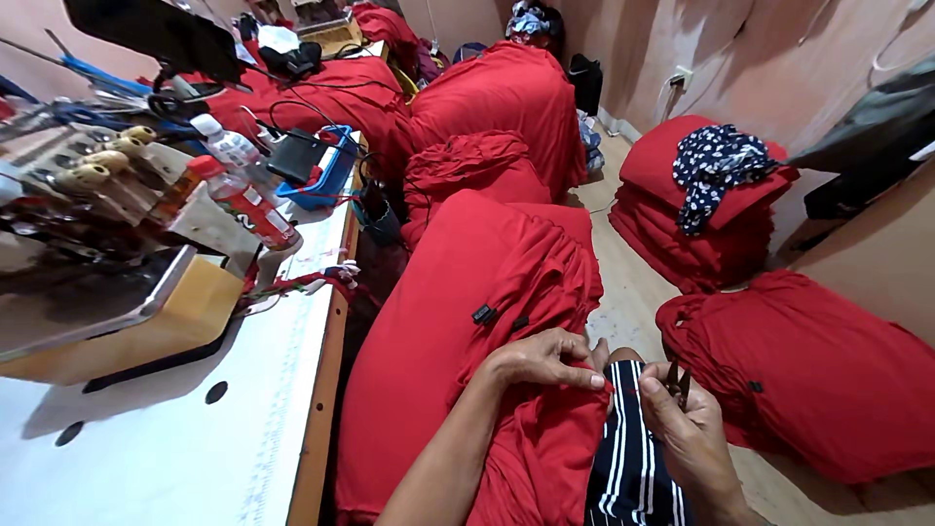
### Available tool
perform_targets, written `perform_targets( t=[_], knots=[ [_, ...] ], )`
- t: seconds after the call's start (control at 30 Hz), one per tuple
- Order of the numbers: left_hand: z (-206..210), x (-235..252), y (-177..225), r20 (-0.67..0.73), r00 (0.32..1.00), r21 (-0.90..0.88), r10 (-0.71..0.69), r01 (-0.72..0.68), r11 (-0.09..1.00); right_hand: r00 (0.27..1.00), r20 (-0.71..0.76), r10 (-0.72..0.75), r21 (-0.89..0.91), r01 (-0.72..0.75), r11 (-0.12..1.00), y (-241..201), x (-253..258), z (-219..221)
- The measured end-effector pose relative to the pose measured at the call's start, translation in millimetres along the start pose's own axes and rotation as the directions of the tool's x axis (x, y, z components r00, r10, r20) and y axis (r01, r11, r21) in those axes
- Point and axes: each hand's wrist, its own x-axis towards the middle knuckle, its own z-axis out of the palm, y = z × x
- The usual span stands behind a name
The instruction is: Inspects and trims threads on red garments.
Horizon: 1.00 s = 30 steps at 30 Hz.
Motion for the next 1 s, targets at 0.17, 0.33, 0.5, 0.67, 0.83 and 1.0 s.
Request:
perform_targets(
  t=[0.17,0.33,0.5,0.67,0.83,1.0],
  knots=[
    [9.8,-4.8,11.8,-0.052,0.999,0.099,0.004,0.001,0.995,0.999,-0.032,0.023,-0.014,-0.024,1.000,6.2,0.7,-0.3],
    [28.4,-14.8,14.6,-0.187,0.979,0.361,0.077,-0.005,0.932,0.995,-0.015,0.094,0.014,-0.094,0.996,15.3,0.6,2.2],
    [58.9,-25.0,23.1,-0.509,0.834,0.687,0.213,0.244,0.685,0.971,0.116,0.207,0.206,-0.227,0.952,16.6,-4.7,6.5],
    [77.7,-31.9,29.0,-0.690,0.697,0.605,0.196,0.407,0.685,0.932,0.265,0.249,0.259,-0.317,0.912,18.1,-16.8,17.2],
    [75.9,-42.6,22.2,-0.701,0.706,0.394,0.096,0.272,0.878,0.940,0.304,0.156,0.154,-0.210,0.966,21.0,-25.2,22.2],
    [70.6,-43.3,18.2,-0.610,0.777,0.379,0.153,0.117,0.918,0.969,0.237,0.066,0.042,-0.078,0.996,15.9,-18.9,21.7]
  ],
)
